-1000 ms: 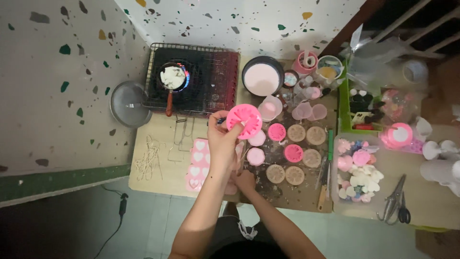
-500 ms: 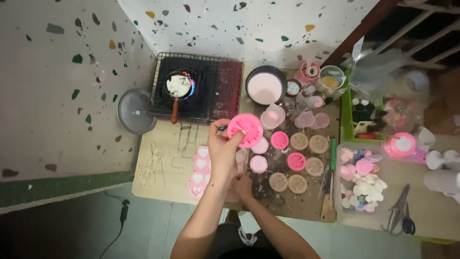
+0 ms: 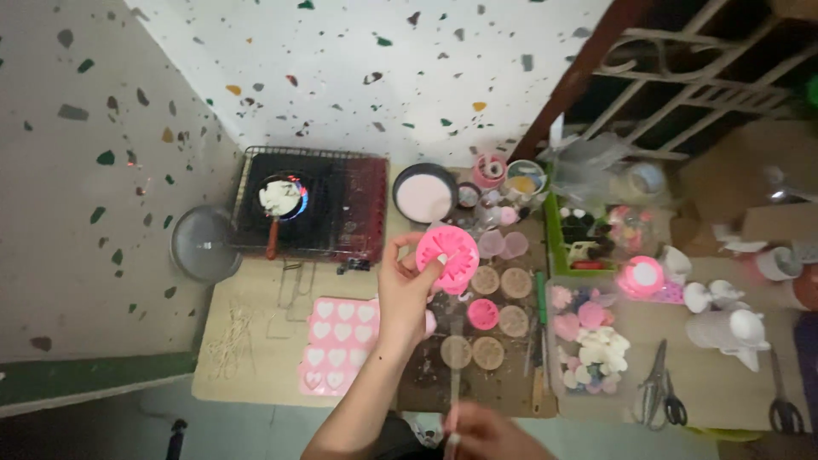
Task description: Making decorative candles by melting wax on a stove and using various molds.
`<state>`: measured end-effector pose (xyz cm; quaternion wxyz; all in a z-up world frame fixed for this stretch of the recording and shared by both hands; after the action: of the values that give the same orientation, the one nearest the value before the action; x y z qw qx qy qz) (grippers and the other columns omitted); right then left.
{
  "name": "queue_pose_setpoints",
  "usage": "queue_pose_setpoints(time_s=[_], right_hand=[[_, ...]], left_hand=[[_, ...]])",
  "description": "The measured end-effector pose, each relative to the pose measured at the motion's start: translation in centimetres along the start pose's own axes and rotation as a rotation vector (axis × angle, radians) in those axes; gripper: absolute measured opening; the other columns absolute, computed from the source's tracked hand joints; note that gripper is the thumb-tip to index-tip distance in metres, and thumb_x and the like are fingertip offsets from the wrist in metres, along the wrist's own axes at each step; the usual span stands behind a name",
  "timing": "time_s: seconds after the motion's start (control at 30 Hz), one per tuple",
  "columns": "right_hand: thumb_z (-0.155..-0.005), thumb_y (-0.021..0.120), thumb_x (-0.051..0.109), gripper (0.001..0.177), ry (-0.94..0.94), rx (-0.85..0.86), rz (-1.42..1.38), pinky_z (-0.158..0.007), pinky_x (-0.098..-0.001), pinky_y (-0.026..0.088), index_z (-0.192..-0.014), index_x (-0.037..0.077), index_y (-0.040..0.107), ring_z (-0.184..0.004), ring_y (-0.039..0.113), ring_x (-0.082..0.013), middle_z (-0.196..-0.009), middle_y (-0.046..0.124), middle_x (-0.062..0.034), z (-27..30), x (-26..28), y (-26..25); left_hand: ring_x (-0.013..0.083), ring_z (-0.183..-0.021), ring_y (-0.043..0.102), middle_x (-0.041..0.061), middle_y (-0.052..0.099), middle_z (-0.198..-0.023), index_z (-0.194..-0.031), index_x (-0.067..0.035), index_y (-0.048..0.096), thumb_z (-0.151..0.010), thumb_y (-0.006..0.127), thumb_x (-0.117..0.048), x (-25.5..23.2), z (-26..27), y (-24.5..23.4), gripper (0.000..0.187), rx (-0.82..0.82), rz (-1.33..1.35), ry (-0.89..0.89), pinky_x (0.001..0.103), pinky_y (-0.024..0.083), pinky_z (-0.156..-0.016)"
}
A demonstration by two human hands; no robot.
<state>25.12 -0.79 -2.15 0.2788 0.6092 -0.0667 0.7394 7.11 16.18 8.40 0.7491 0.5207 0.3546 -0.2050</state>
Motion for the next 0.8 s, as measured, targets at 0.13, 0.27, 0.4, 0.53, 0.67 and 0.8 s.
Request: queue_pose_setpoints(time_s=[0.13,0.27,0.4,0.53,0.67,0.8], right_hand=[[-0.088,0.065,-0.002,0.019,-0.074,-0.633,-0.137,-0.065,-0.0366,0.060,-0.104,0.003,0.057,-0.077,0.075,-0.0243,-0.094,0.076,-0.0138,5.7,9.7,-8.1],[-0.097,0.064,-0.009,0.024,-0.807,-1.197,0.014,-0.085,-0.0386,0.061,-0.111,0.004,0.050,-0.096,0.070,-0.0237,-0.107,0.070,-0.0176,12.0,19.7,-10.0],[-0.093,0.064,-0.011,0.028,-0.902,-1.190,0.145,-0.091,-0.0414,0.065,-0.109,0.005,0.047,-0.105,0.076,-0.0301,-0.107,0.072,-0.0214,11.0,20.7,-8.9],[-0.095,0.063,-0.015,0.028,-0.965,-1.205,0.101,-0.092,-0.0398,0.062,-0.110,0.002,0.047,-0.106,0.073,-0.0288,-0.111,0.071,-0.0248,11.5,19.0,-9.5],[-0.096,0.062,-0.014,0.029,-0.981,-1.241,0.177,-0.093,-0.0376,0.061,-0.113,0.002,0.046,-0.106,0.072,-0.0264,-0.112,0.071,-0.0256,12.6,18.5,-9.8],[-0.096,0.063,-0.014,0.029,-1.014,-1.284,0.205,-0.088,-0.0365,0.063,-0.113,0.002,0.045,-0.101,0.073,-0.0256,-0.112,0.071,-0.0254,13.5,19.0,-9.7]], left_hand=[[0.0145,-0.085,0.072,0.012,0.075,-0.102,-0.128,-0.002,0.053,-0.089,0.063,0.009,1.2,2.1,4.2,0.041,0.116,0.018,-0.059,0.025,0.059,-0.067],[0.0150,-0.092,0.073,0.011,0.075,-0.106,-0.130,-0.002,0.052,-0.085,0.063,0.013,3.5,4.3,7.9,0.049,0.257,0.004,-0.067,0.027,0.060,-0.078],[0.0149,-0.095,0.073,0.011,0.075,-0.106,-0.130,-0.002,0.052,-0.083,0.063,0.015,3.9,6.3,11.0,0.051,0.304,-0.021,-0.085,0.028,0.059,-0.082],[0.0135,-0.091,0.072,0.011,0.075,-0.106,-0.131,-0.001,0.050,-0.084,0.063,0.014,4.7,7.5,11.9,0.051,0.325,-0.049,-0.073,0.026,0.057,-0.078],[0.0112,-0.084,0.069,0.011,0.075,-0.102,-0.134,-0.001,0.050,-0.087,0.063,0.013,4.9,8.0,12.6,0.051,0.341,-0.097,-0.034,0.023,0.053,-0.071],[0.0107,-0.083,0.069,0.011,0.075,-0.101,-0.134,-0.001,0.048,-0.088,0.064,0.012,5.3,8.3,13.1,0.050,0.342,-0.108,-0.034,0.023,0.054,-0.072]])
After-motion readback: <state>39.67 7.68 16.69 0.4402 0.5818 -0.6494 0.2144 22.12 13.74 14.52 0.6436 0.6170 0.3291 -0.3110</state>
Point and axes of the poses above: each hand's wrist, its own z-axis away from the middle knuckle, its own y-axis out of the palm, x = y × z, the point moved 10 cm from there along -z, towards the middle knuckle
